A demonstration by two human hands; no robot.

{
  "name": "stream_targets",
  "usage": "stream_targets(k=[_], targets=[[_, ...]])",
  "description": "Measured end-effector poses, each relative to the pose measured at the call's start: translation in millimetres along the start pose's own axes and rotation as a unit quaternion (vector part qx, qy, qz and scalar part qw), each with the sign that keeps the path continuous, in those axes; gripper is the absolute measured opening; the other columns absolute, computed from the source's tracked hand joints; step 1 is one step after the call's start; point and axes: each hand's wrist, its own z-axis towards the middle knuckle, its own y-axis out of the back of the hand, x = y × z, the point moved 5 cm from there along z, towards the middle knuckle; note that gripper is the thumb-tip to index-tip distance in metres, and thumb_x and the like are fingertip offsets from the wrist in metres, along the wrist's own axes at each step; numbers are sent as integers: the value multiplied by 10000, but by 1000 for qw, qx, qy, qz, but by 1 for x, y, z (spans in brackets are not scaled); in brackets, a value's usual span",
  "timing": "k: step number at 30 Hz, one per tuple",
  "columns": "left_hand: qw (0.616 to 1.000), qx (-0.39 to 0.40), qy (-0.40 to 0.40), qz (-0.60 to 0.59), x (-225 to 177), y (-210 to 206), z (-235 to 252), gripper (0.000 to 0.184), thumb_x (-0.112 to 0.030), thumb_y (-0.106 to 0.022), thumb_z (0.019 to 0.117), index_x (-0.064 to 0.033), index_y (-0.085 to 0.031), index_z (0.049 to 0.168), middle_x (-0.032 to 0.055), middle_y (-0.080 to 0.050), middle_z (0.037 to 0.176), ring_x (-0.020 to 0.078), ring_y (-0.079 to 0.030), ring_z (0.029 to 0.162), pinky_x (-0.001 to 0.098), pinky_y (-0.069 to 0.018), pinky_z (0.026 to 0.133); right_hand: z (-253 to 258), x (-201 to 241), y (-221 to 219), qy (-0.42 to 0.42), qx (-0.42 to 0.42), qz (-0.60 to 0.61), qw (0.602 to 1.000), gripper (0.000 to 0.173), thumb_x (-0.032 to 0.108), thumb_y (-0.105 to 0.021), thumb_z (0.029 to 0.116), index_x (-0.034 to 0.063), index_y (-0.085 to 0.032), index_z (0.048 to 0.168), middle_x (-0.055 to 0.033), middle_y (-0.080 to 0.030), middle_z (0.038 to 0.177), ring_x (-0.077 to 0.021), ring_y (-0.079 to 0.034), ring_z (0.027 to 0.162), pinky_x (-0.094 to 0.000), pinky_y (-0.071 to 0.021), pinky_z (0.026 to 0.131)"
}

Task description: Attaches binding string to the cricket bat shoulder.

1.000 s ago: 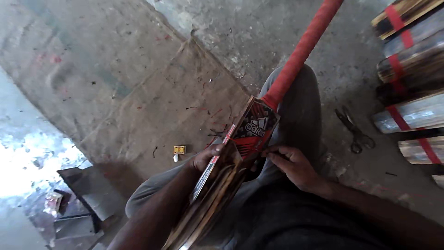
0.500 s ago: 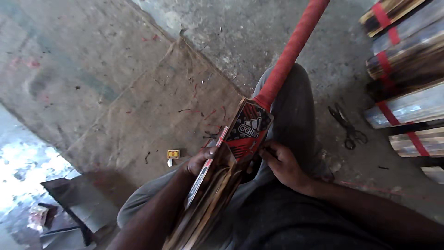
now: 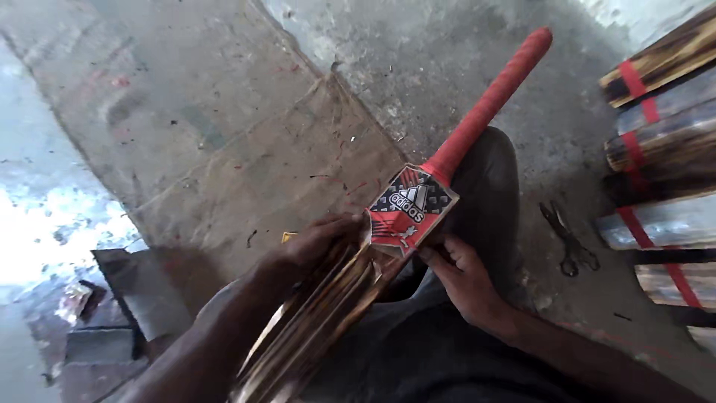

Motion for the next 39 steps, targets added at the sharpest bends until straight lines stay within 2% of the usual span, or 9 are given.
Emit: stream_targets(k=[2,7,12,15,19,27,34,37,39], targets=[[1000,2,5,-16,1,-11,3,431,-405,-404,1069,-143,-691,882,-2,-624,736,57,-561,596,216,-471,519,-4,19,1,3,13,15,1000,158,230,-630,1031,120,-677,1134,-55,-667,888,-157,-586,649,-275,-496,520],[993,76,73,-53,16,-40,26,478,-481,-368,1079,-144,-690,1181,40,-732,984,114,-710,863,325,-613,746,-3,39,8,-26,-13,16,999,151,265,-662,1008,121,-681,1049,-64,-598,746,-137,-484,531,-255,-407,457],[971,-60,-43,228,-28,-26,8,398,-411,-420,1094,-252,-593,1415,-18,-703,1207,110,-680,1053,405,-572,927,6,44,-2,-34,-13,5,999,170,295,-668,1005,128,-678,1037,-56,-587,720,-131,-459,503,-247,-383,434],[861,-252,-177,404,-71,-43,-55,408,-399,-471,1073,-321,-532,1468,-110,-719,1198,83,-703,1037,433,-613,870,16,46,-7,-20,-8,-16,1000,185,316,-673,1004,132,-667,1011,-44,-569,671,-124,-451,475,-243,-383,416],[700,-371,-223,569,-54,-102,-80,580,-357,-615,996,-358,-434,1547,17,-687,1240,236,-691,977,491,-557,773,26,49,-12,-5,-7,-5,1000,158,273,-677,997,116,-681,984,-28,-578,672,-107,-462,488,-233,-392,435],[669,-393,-222,591,-34,-106,-69,532,-215,-608,1009,-374,-502,1505,17,-632,1339,213,-699,922,390,-560,615,28,52,-10,27,5,-23,999,153,229,-653,1018,85,-704,1008,-47,-609,719,-124,-491,521,-240,-407,452],[689,-382,-235,569,-39,-100,-68,501,-206,-628,996,-314,-548,1479,28,-639,1354,218,-714,876,400,-567,588,8,60,8,190,77,-60,977,159,202,-573,1048,103,-696,1037,-16,-620,1075,-113,-621,888,-241,-569,697],[693,-381,-238,563,-41,-100,-68,471,-198,-623,1000,-301,-576,1457,34,-642,1353,226,-714,876,402,-564,585,13,73,4,255,137,30,957,234,291,-532,1075,99,-660,1033,-96,-593,1339,-263,-585,1256,-409,-556,1015],[693,-383,-239,562,-40,-99,-68,428,-191,-622,999,-281,-605,1417,40,-646,1346,234,-709,845,404,-553,570,20,80,-5,257,180,135,940,288,326,-489,1091,81,-623,1024,-145,-654,1233,-354,-597,1260,-554,-489,1098]])
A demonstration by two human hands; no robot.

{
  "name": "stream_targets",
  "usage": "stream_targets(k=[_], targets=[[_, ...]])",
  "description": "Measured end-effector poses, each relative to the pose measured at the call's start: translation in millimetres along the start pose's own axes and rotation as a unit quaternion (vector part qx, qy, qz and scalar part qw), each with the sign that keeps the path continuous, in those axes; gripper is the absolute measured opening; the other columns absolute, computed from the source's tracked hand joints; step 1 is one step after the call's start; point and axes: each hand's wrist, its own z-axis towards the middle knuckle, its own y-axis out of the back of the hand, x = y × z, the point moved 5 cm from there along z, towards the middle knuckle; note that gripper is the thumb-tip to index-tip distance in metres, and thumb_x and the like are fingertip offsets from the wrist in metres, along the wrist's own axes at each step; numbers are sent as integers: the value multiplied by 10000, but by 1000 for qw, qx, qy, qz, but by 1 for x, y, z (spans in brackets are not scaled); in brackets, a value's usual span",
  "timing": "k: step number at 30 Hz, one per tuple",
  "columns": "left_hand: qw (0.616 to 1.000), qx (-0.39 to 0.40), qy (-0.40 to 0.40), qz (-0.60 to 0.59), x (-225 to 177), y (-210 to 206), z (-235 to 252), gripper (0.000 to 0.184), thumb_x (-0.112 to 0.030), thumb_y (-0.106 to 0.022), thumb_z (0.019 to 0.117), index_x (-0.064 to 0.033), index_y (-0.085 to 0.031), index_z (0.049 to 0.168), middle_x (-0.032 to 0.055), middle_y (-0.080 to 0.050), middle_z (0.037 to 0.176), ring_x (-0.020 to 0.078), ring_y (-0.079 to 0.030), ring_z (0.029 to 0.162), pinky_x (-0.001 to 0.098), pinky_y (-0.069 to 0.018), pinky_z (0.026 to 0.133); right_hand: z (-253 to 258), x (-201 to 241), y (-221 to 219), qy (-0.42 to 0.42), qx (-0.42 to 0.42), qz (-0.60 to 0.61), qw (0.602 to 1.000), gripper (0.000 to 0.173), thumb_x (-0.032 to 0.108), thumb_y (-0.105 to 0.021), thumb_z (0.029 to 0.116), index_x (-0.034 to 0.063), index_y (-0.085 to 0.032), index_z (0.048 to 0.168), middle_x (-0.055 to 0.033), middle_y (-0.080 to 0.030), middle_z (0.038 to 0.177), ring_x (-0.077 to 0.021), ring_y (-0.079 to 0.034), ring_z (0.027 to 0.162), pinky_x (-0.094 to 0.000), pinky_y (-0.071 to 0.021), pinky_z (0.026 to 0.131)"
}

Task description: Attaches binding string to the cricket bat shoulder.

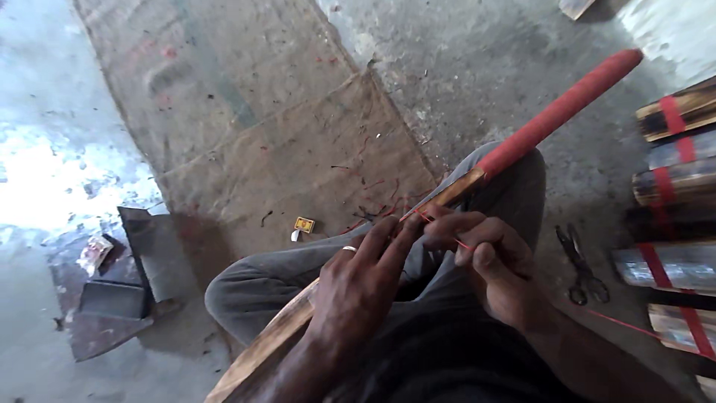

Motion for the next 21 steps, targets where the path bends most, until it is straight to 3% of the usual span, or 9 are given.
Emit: stream_targets(k=[1,3,4,6,8,12,17,19,21], targets=[[1000,-3,-3,0,0,0,0,413,-184,-624,991,-266,-623,1396,46,-651,1336,234,-705,822,402,-544,558,5,-1,-4,-7,-2,50,999,297,333,-469,1096,84,-598,996,-130,-664,1084,-334,-641,1152,-559,-504,1065],[1000,1,-5,0,1,0,0,428,-200,-627,990,-278,-617,1411,35,-650,1341,224,-704,830,397,-542,562,11,-5,-11,-43,-25,127,991,304,345,-434,1102,108,-562,961,-63,-578,865,-218,-644,858,-418,-585,825],[1000,5,-4,1,2,0,1,441,-212,-615,1003,-296,-596,1436,21,-647,1345,215,-709,862,393,-555,578,12,-8,-14,-62,-47,155,985,300,335,-418,1106,118,-544,942,-43,-530,817,-172,-599,748,-331,-564,683],[1000,3,-2,-2,5,1,3,430,-213,-601,1015,-317,-597,1433,-4,-657,1336,195,-712,857,383,-551,565,10,-15,-15,-91,-85,170,977,283,318,-404,1103,144,-519,912,-7,-453,779,-113,-478,651,-247,-442,570],[1000,9,0,-8,7,1,5,425,-218,-596,1018,-330,-599,1428,-16,-656,1339,189,-712,860,377,-547,563,7,-20,-14,-101,-111,147,978,255,288,-399,1102,155,-520,920,5,-432,774,-87,-431,624,-215,-385,539],[999,26,-3,-41,11,1,9,409,-218,-593,1020,-327,-613,1414,1,-664,1318,197,-710,824,395,-548,551,1,-25,-7,-107,-125,82,983,260,293,-394,1108,145,-542,954,-6,-453,776,-93,-443,610,-218,-394,518],[997,37,19,-59,26,1,14,425,-294,-558,1035,-384,-565,1450,-53,-667,1303,147,-708,834,401,-565,575,12,-37,1,-111,-114,54,986,284,323,-390,1113,143,-548,960,-7,-450,742,-88,-427,560,-215,-388,486],[999,-2,45,-9,28,1,14,447,-349,-583,1017,-385,-548,1462,-49,-644,1359,181,-703,929,442,-564,674,21,-39,0,-112,-107,47,987,286,324,-378,1112,146,-543,961,-7,-441,743,-92,-422,568,-219,-382,492],[994,-54,75,65,19,0,9,516,-376,-605,1008,-372,-489,1511,-8,-594,1442,241,-631,1194,521,-509,894,26,-40,-3,-119,-100,27,987,288,325,-376,1114,143,-549,974,-13,-465,766,-98,-450,613,-226,-400,530]])
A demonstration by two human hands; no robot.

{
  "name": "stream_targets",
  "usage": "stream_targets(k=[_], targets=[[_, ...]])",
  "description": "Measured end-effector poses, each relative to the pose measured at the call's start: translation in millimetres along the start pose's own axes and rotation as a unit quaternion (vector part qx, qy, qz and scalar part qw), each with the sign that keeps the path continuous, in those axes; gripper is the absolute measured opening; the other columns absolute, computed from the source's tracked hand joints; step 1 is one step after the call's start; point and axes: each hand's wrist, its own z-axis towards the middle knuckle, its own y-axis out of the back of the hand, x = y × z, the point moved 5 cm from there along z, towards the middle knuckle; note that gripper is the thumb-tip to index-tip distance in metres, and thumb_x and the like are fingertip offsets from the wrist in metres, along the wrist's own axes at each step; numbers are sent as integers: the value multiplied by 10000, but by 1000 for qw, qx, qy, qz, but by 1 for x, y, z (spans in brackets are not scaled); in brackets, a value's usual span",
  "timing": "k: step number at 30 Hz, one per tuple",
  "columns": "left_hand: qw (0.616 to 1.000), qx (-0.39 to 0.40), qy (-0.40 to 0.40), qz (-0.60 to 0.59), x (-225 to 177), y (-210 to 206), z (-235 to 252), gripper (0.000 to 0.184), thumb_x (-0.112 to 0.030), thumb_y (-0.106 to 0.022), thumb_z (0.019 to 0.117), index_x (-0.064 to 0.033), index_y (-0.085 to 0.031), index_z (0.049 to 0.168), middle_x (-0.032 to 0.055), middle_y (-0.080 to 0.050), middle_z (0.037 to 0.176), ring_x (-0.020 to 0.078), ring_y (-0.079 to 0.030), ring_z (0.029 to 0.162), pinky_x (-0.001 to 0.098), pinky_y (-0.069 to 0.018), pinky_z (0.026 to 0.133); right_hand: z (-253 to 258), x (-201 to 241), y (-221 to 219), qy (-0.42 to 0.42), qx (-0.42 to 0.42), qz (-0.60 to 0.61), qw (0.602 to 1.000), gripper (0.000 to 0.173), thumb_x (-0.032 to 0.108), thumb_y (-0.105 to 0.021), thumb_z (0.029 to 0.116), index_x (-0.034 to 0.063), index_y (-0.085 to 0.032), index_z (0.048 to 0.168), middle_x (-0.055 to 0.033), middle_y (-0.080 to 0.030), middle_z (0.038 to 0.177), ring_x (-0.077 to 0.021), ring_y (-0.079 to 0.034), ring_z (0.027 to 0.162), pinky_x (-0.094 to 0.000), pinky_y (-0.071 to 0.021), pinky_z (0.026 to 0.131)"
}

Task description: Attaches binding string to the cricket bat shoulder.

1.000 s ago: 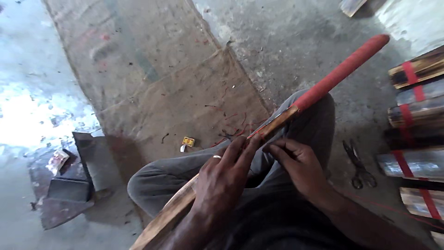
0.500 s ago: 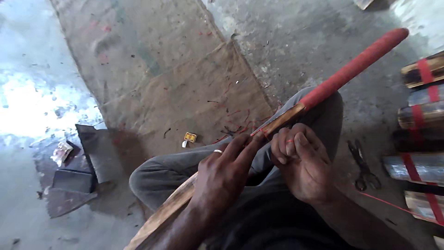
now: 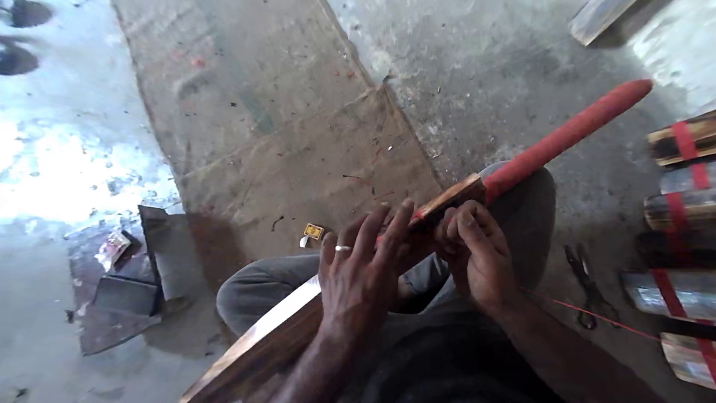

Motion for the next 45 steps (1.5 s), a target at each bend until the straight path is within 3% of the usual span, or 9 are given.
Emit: stream_targets(k=[5,9,15,19,23,27,36,39,45], targets=[[992,31,42,118,-28,-46,-23,954,-583,-709,864,-358,-200,1640,32,-278,1661,338,-317,1490,772,-253,1058,7,-3,-12,0,-9,16,1000,259,291,-401,1112,150,-550,954,18,-463,750,-65,-445,622,-200,-396,559],[992,16,39,120,-19,-59,-14,724,-512,-527,983,-297,-273,1626,68,-387,1585,314,-430,1386,652,-335,1040,19,-2,-20,-21,10,-5,1000,288,296,-385,1120,123,-551,960,-9,-481,752,-97,-480,653,-242,-440,603],[998,60,22,26,-5,-56,-1,1121,-584,-763,704,-256,-234,1637,103,-428,1554,344,-484,1313,576,-419,983,-4,4,-1,-4,27,-149,988,232,254,-489,1082,105,-662,1042,-71,-510,1418,-220,-558,1239,-397,-548,982],[996,83,18,18,-1,-59,2,1066,-660,-708,745,-265,-262,1629,78,-452,1541,323,-501,1294,560,-429,979,-43,-13,20,-83,-25,-186,979,217,199,-538,1070,127,-714,1175,-36,-674,1063,-129,-568,732,-253,-482,591],[994,109,15,3,1,-57,5,1130,-681,-718,710,-260,-228,1637,82,-452,1533,333,-507,1274,567,-435,957,-64,-30,33,-154,-16,-195,969,305,215,-510,1081,211,-688,1329,34,-678,1273,-129,-654,986,-305,-569,779],[990,140,20,-21,5,-59,9,1194,-672,-761,644,-288,-222,1638,55,-453,1528,326,-515,1249,577,-438,938,-74,-51,43,-180,-47,-166,968,255,244,-520,1075,190,-718,1227,-22,-649,923,-120,-500,611,-255,-425,512],[978,187,33,-86,12,-57,16,1238,-679,-787,624,-281,-203,1640,45,-433,1547,316,-546,1250,606,-483,920,-79,-64,51,-183,-45,-61,980,241,223,-527,1063,157,-711,1203,-25,-545,746,-87,-417,522,-231,-388,469],[930,266,75,-240,17,-48,22,1112,-585,-858,659,-326,-326,1600,26,-424,1528,227,-603,1173,547,-567,855,-72,-44,42,-169,-21,-56,984,236,209,-527,1059,146,-718,1182,-27,-544,741,-86,-417,527,-227,-379,474],[636,467,225,-571,6,-44,10,858,-313,-844,785,-277,-442,1542,152,-715,1175,283,-741,905,436,-644,742,-64,-15,27,-144,7,-2,990,196,203,-559,1051,132,-721,1134,-15,-534,727,-50,-420,532,-190,-382,482]])
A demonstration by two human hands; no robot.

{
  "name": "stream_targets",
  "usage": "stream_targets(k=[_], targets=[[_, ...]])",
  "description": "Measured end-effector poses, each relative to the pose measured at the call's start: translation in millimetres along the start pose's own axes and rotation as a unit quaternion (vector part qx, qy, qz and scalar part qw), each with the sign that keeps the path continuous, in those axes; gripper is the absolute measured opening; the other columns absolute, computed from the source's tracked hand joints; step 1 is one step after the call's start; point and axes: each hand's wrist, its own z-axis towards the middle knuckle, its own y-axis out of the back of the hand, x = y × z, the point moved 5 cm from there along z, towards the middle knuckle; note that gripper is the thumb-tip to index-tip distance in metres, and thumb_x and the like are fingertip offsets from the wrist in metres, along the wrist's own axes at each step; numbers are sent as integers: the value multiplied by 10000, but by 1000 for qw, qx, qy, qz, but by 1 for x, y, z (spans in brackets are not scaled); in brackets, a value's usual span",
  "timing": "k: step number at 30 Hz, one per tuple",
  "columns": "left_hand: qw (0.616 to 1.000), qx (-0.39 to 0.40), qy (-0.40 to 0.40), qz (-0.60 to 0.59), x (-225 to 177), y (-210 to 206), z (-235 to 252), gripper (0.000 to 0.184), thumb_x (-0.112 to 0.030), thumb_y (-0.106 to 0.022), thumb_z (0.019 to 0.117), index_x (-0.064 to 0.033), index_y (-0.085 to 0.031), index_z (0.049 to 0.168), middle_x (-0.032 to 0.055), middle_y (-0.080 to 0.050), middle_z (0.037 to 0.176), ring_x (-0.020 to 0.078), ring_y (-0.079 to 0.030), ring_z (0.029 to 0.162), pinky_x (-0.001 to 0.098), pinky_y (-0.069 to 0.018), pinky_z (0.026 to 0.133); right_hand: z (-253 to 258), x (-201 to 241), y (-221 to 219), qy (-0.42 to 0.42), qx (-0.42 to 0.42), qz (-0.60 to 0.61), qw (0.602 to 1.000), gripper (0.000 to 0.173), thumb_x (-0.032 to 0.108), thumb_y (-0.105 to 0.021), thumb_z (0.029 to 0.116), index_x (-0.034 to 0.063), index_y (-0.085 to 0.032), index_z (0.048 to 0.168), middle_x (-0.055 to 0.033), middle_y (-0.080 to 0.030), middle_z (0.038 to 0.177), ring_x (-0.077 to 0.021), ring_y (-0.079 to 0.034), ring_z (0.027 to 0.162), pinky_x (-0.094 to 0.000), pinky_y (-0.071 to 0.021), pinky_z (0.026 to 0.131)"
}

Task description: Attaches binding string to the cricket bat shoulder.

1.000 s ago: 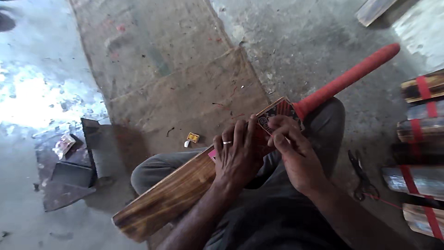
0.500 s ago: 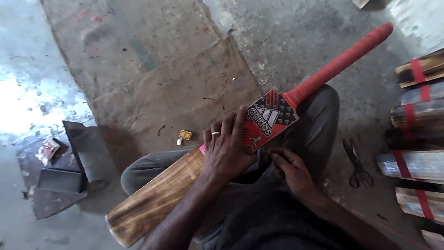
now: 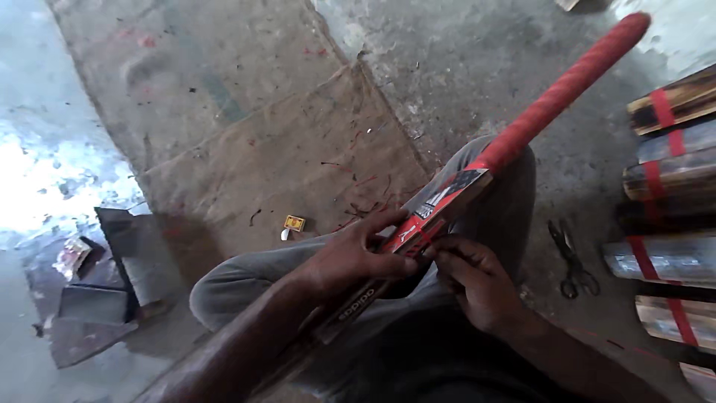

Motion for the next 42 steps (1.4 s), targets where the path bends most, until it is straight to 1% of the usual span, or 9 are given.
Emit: stream_targets(k=[5,8,10,13,18,24,30,35,42], targets=[[984,150,-19,-90,15,-7,13,550,-456,-689,896,-141,-626,1343,114,-721,1054,174,-713,876,346,-615,754,3,3,-2,-13,-16,-8,1000,216,208,-544,1051,128,-720,1147,-25,-578,774,-58,-440,550,-196,-388,486],[995,23,-31,97,5,15,6,430,-509,-589,976,-198,-693,1254,45,-741,1059,155,-714,879,375,-613,739,14,4,-6,-48,-34,-27,998,241,216,-515,1064,131,-708,1180,-30,-555,763,-65,-399,512,-194,-346,448],[899,-211,-92,373,-18,18,-23,454,-574,-573,981,-350,-626,1372,-99,-686,1256,101,-668,1097,448,-586,886,26,11,-14,-63,-35,-10,997,257,199,-492,1075,116,-705,1194,-33,-559,766,-68,-393,511,-197,-326,438],[687,-398,-155,588,-11,-43,-49,684,-592,-653,902,-181,-571,1443,82,-553,1464,357,-516,1323,669,-401,998,33,19,-21,-77,-37,-7,996,278,213,-471,1088,110,-701,1206,-34,-531,719,-69,-392,479,-192,-333,410],[546,-462,-122,688,55,-75,-16,687,-381,-566,998,-198,-324,1614,-17,-228,1703,206,-336,1503,460,-402,1070,5,3,-9,-93,-61,-70,991,242,252,-515,1065,181,-708,1193,-11,-482,715,-82,-381,530,-213,-330,469],[578,-445,-158,665,48,-65,-19,755,-394,-641,947,-222,-331,1613,-32,-274,1687,198,-371,1484,427,-447,1035,-27,-28,21,-78,-99,-50,991,244,234,-529,1059,166,-737,1166,-19,-613,822,-79,-445,570,-219,-391,500],[591,-433,-156,662,45,-65,-19,803,-441,-679,918,-240,-328,1612,-30,-289,1679,216,-391,1467,432,-474,1007,-35,-42,31,-89,-95,5,991,228,237,-536,1056,163,-729,1151,-15,-491,690,-73,-401,524,-217,-360,474],[625,-406,-164,646,35,-62,-21,661,-449,-657,948,-496,-379,1546,16,-350,1645,285,-439,1428,491,-500,964,-30,-54,36,-98,-65,25,993,240,244,-522,1066,134,-713,1160,-16,-509,695,-65,-414,510,-206,-385,465],[674,-363,-186,616,18,-51,-26,607,-481,-658,933,-490,-452,1504,33,-441,1570,295,-502,1353,496,-548,867,-25,-50,33,-81,-48,73,993,218,216,-533,1058,132,-705,1163,9,-475,675,-51,-407,514,-200,-384,476]])
